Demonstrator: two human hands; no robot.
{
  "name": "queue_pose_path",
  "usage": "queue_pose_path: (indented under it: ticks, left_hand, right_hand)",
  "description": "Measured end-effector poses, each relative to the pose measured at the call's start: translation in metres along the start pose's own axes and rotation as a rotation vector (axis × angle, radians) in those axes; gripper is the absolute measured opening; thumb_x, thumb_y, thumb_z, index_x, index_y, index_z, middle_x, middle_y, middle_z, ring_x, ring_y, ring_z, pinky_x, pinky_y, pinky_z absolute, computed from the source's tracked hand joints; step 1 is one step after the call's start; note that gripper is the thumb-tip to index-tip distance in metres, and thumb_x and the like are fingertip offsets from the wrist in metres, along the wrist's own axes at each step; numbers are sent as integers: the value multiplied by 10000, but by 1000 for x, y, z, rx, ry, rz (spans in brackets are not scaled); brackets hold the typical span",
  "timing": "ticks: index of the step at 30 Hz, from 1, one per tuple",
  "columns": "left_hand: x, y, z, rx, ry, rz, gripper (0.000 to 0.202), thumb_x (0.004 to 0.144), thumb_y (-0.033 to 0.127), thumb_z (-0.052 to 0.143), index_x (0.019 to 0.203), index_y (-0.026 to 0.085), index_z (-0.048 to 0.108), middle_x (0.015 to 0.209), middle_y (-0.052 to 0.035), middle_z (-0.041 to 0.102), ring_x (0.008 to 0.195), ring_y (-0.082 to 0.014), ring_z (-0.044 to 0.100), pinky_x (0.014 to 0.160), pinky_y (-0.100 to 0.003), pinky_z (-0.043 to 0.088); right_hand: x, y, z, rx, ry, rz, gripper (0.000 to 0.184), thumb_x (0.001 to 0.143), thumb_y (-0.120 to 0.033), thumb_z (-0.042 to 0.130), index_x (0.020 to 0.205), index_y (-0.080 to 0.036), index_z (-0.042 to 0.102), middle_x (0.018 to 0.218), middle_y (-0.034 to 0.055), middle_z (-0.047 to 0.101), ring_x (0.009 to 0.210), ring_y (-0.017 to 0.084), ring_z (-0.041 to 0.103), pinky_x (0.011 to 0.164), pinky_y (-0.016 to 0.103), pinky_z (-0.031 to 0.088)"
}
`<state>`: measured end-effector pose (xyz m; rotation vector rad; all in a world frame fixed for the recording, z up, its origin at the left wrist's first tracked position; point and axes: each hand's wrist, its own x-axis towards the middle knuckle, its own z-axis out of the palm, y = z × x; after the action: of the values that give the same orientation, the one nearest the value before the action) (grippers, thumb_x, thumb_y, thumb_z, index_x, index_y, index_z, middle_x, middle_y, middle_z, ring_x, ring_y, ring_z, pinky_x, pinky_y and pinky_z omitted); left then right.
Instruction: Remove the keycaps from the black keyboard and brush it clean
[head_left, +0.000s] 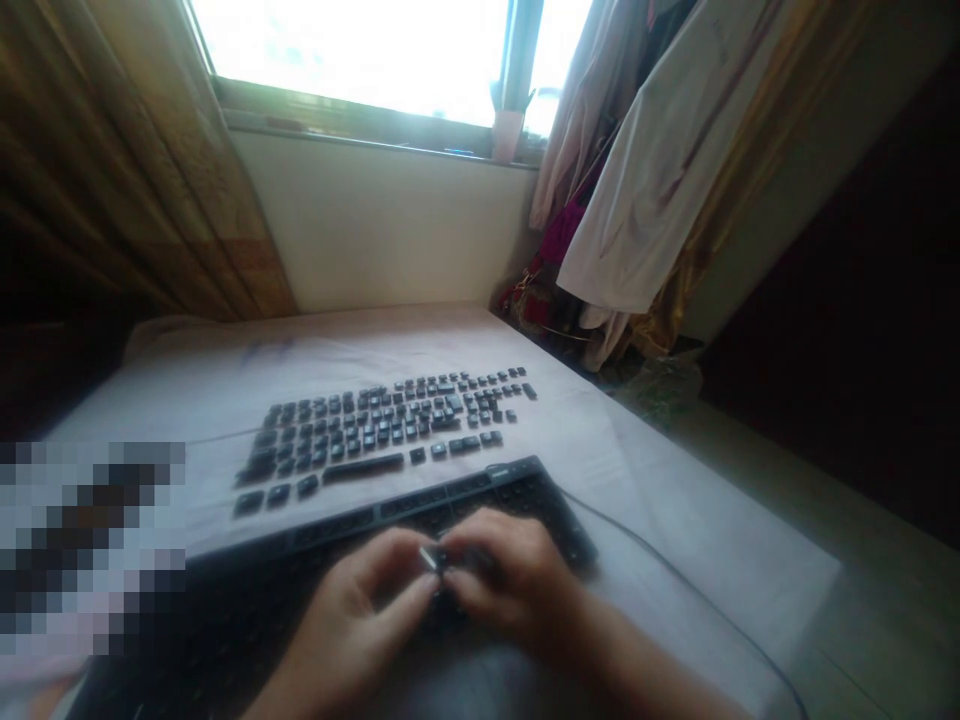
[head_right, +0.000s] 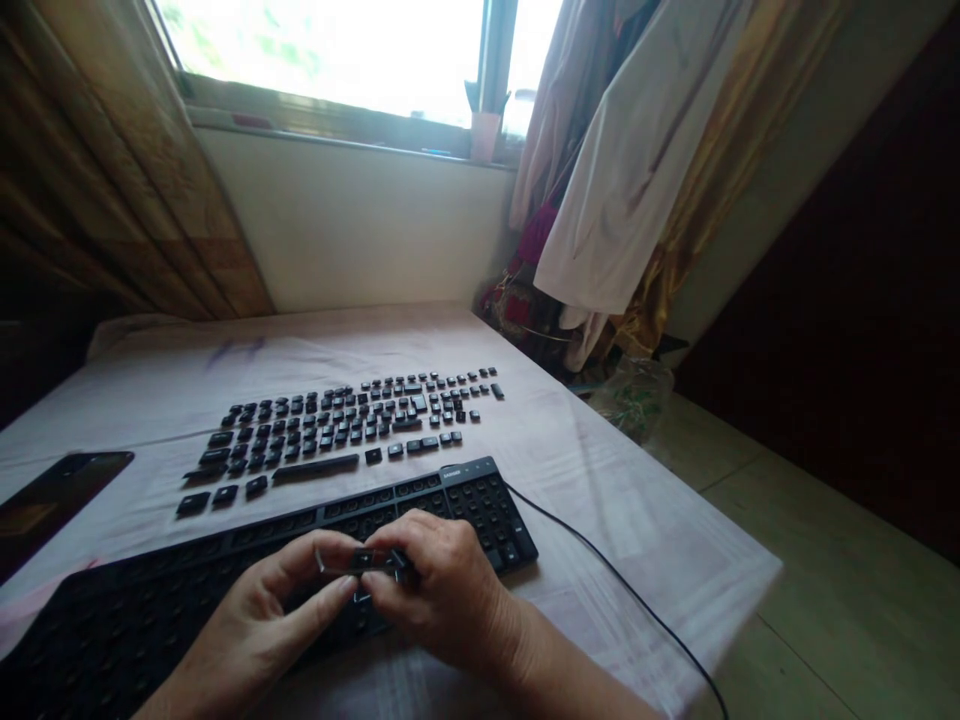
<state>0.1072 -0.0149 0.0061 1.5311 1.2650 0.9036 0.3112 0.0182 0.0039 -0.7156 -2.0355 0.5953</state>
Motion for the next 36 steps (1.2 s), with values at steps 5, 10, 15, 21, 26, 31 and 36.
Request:
queue_pose_path:
  ticks: [5, 10, 15, 21, 26, 31, 36]
  left_hand:
    - [-1, -5, 2, -19, 19, 17, 250, 861, 445, 690, 1008, 249, 735, 991, -21, 779, 923, -209, 736, 840, -269, 599]
    - [-2, -4, -2, 59, 24, 80, 261, 878, 429, 657, 1055, 259, 744, 1013, -35, 789, 931, -220, 750, 867, -295, 609]
    - [-3, -8, -3, 362, 159, 375, 211, 898, 296, 621, 1089, 311, 711, 1021, -1, 787, 911, -176, 751, 830, -273, 621]
    - [-1, -31, 0, 854, 140, 752, 596, 819, 355, 689, 1388, 286, 524, 1362, -68, 673, 1280, -314, 611, 1050, -553, 540]
    - [-5, -47, 4, 1149, 59, 612, 961, 705, 461, 790, 1541, 270, 358, 1598, -111, 422, 1437, -398, 430, 1136, -658, 413]
    - [-9, -48, 7, 1227, 59, 538, 956, 721, 437, 762, 1558, 273, 331, 1627, -110, 367, 1461, -402, 394, 1146, -661, 387]
    - [-10, -42, 6, 1256, 27, 558, 918, 745, 435, 730, 1556, 264, 336, 1632, -113, 354, 1459, -402, 397, 1133, -650, 401]
  right_hand:
    - [2, 1, 0, -21, 12, 6, 111, 843, -166, 663, 945, -197, 694, 822, 68, 785, 706, 178, 744, 664, 257, 588]
    - [3, -3, -3, -54, 15, 54, 80, 825, -172, 669, 896, -190, 703, 804, 69, 783, 696, 182, 740, 666, 266, 585]
    - [25, 18, -49, -239, 13, 192, 121, 839, -238, 670, 926, -183, 734, 837, 63, 783, 711, 181, 718, 659, 277, 564]
    - [64, 85, -101, -538, -139, 472, 114, 792, -230, 707, 863, -178, 780, 778, 41, 787, 620, 160, 662, 598, 254, 495]
    - [70, 118, -93, -599, -263, 514, 122, 777, -212, 719, 867, -212, 802, 844, 36, 809, 742, 186, 708, 674, 242, 496]
    - [68, 129, -91, -624, -348, 542, 165, 804, -224, 716, 940, -211, 808, 908, 49, 813, 839, 214, 720, 716, 255, 494]
    - [67, 135, -93, -634, -385, 534, 196, 833, -232, 704, 998, -207, 806, 969, 62, 812, 876, 216, 720, 746, 259, 499]
